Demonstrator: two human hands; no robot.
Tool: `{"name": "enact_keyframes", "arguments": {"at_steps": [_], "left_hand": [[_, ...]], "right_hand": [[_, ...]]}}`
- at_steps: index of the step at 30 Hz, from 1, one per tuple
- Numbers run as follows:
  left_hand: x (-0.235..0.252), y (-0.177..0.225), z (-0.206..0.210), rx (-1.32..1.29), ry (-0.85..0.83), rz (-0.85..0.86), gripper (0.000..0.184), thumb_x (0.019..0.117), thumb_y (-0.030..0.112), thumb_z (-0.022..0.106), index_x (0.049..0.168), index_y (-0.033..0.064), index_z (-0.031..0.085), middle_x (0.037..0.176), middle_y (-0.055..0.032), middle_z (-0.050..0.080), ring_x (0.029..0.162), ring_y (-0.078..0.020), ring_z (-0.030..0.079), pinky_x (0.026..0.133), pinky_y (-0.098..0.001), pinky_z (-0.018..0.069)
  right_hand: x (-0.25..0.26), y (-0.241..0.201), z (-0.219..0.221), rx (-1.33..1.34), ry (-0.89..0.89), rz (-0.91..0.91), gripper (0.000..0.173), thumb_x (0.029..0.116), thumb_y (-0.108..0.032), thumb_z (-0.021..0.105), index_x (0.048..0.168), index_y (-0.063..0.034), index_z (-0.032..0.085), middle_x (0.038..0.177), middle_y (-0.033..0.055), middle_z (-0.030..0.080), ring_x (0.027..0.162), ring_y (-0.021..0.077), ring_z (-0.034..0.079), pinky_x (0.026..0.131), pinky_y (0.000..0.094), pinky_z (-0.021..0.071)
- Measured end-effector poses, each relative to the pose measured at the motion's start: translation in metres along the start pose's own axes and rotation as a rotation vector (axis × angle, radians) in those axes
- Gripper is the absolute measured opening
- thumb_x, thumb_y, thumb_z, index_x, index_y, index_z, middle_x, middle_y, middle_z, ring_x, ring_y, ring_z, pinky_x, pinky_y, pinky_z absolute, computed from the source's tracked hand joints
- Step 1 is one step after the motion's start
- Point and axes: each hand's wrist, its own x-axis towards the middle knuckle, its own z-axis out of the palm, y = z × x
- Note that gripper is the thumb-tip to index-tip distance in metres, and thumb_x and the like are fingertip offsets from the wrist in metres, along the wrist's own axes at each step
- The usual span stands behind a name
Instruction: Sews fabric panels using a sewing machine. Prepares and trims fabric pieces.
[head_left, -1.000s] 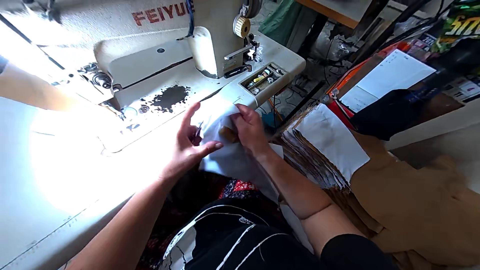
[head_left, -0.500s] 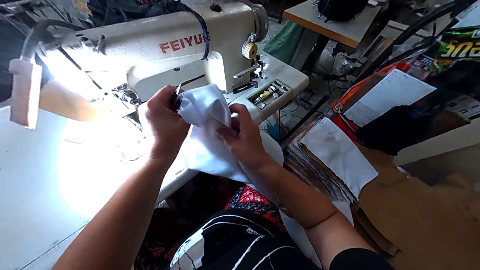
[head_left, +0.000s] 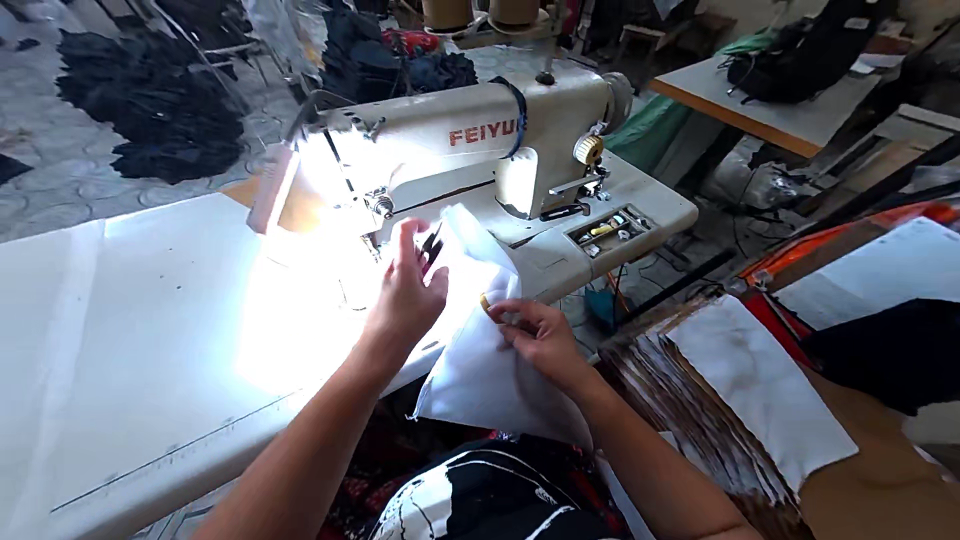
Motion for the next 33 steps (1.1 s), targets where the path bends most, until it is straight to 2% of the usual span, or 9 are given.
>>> {"name": "enact_keyframes", "arguments": {"at_steps": [2, 4, 6, 10, 14, 19, 24, 29, 33], "left_hand": [[-0.023, -0.007, 0.000, -0.038, 0.033, -0.058, 0.031, 0.0987, 0.016, 0.067, 0.124, -0.0003, 0.060, 0.072, -0.0092, 0.055, 0.059, -0.0198, 0.050, 0.055, -0.0405, 0.0447], [-0.040, -0.019, 0.006, -0.139, -0.119, -0.189, 0.024, 0.1030, 0.024, 0.061, 0.113, 0.0031, 0.065, 0.068, 0.0022, 0.051, 0.058, -0.0061, 0.046, 0.057, -0.0271, 0.0413], [-0.049, -0.032, 0.014, -0.299, -0.319, -0.317, 0.028, 0.1049, 0.025, 0.057, 0.117, 0.0005, 0.064, 0.072, 0.0031, 0.054, 0.062, -0.0026, 0.048, 0.061, -0.0233, 0.0428], [-0.063, -0.042, 0.017, -0.320, -0.456, -0.397, 0.017, 0.1046, 0.019, 0.056, 0.097, 0.0070, 0.065, 0.074, 0.0058, 0.053, 0.065, -0.0007, 0.049, 0.063, -0.0216, 0.0419], [-0.071, -0.043, 0.005, -0.170, -0.512, -0.363, 0.019, 0.1055, 0.022, 0.055, 0.100, 0.0073, 0.065, 0.075, 0.0033, 0.053, 0.065, -0.0045, 0.050, 0.064, -0.0265, 0.0434], [-0.085, -0.028, -0.004, 0.067, -0.346, -0.201, 0.051, 0.1019, 0.029, 0.061, 0.143, 0.0006, 0.050, 0.099, -0.0183, 0.068, 0.088, -0.0325, 0.067, 0.080, -0.0540, 0.0536], [-0.088, -0.019, -0.001, 0.036, -0.335, -0.012, 0.039, 0.1030, 0.021, 0.056, 0.137, 0.0036, 0.063, 0.103, -0.0150, 0.072, 0.082, -0.0236, 0.068, 0.076, -0.0419, 0.0565], [-0.082, -0.015, 0.004, 0.092, -0.406, -0.030, 0.039, 0.1040, 0.027, 0.054, 0.135, 0.0068, 0.067, 0.088, -0.0094, 0.070, 0.074, -0.0208, 0.062, 0.070, -0.0410, 0.0517], [-0.076, -0.013, 0.007, 0.088, -0.433, -0.008, 0.037, 0.1037, 0.026, 0.053, 0.130, 0.0062, 0.070, 0.093, -0.0117, 0.073, 0.080, -0.0242, 0.066, 0.076, -0.0462, 0.0532]], "right_hand": [[0.002, 0.005, 0.002, 0.050, 0.054, 0.013, 0.024, 0.0918, 0.001, 0.063, 0.115, 0.0027, 0.071, 0.106, 0.0073, 0.073, 0.074, -0.0001, 0.064, 0.071, 0.0173, 0.0557], [0.004, 0.010, 0.005, 0.115, 0.073, -0.011, 0.023, 0.0903, 0.003, 0.064, 0.112, 0.0049, 0.070, 0.106, 0.0076, 0.073, 0.076, 0.0008, 0.066, 0.074, 0.0179, 0.0573], [0.004, 0.009, 0.010, 0.162, 0.069, -0.012, 0.021, 0.0896, 0.005, 0.064, 0.110, 0.0054, 0.070, 0.105, 0.0074, 0.073, 0.079, 0.0017, 0.067, 0.077, 0.0188, 0.0581], [0.005, 0.008, 0.018, 0.174, 0.110, -0.011, 0.022, 0.0885, 0.005, 0.066, 0.110, 0.0050, 0.071, 0.100, 0.0066, 0.074, 0.078, 0.0016, 0.066, 0.076, 0.0188, 0.0574], [0.005, 0.009, 0.020, 0.169, 0.153, -0.008, 0.034, 0.0837, 0.008, 0.069, 0.118, 0.0058, 0.069, 0.108, 0.0102, 0.074, 0.083, 0.0060, 0.069, 0.079, 0.0226, 0.0595], [0.005, 0.009, 0.021, 0.107, 0.116, 0.011, 0.049, 0.0761, 0.008, 0.074, 0.124, 0.0040, 0.068, 0.111, 0.0112, 0.073, 0.084, 0.0042, 0.069, 0.079, 0.0206, 0.0584], [0.006, 0.007, 0.023, 0.077, 0.038, 0.023, 0.052, 0.0759, 0.008, 0.071, 0.128, 0.0035, 0.067, 0.118, 0.0132, 0.071, 0.087, 0.0051, 0.069, 0.080, 0.0216, 0.0582], [0.004, 0.005, 0.026, 0.045, 0.033, -0.005, 0.049, 0.0754, 0.009, 0.067, 0.124, 0.0046, 0.069, 0.120, 0.0138, 0.071, 0.091, 0.0042, 0.069, 0.080, 0.0201, 0.0581], [0.004, 0.009, 0.027, 0.001, 0.016, -0.064, 0.044, 0.0763, 0.007, 0.066, 0.120, 0.0061, 0.070, 0.117, 0.0134, 0.073, 0.090, 0.0050, 0.070, 0.081, 0.0218, 0.0588]]}}
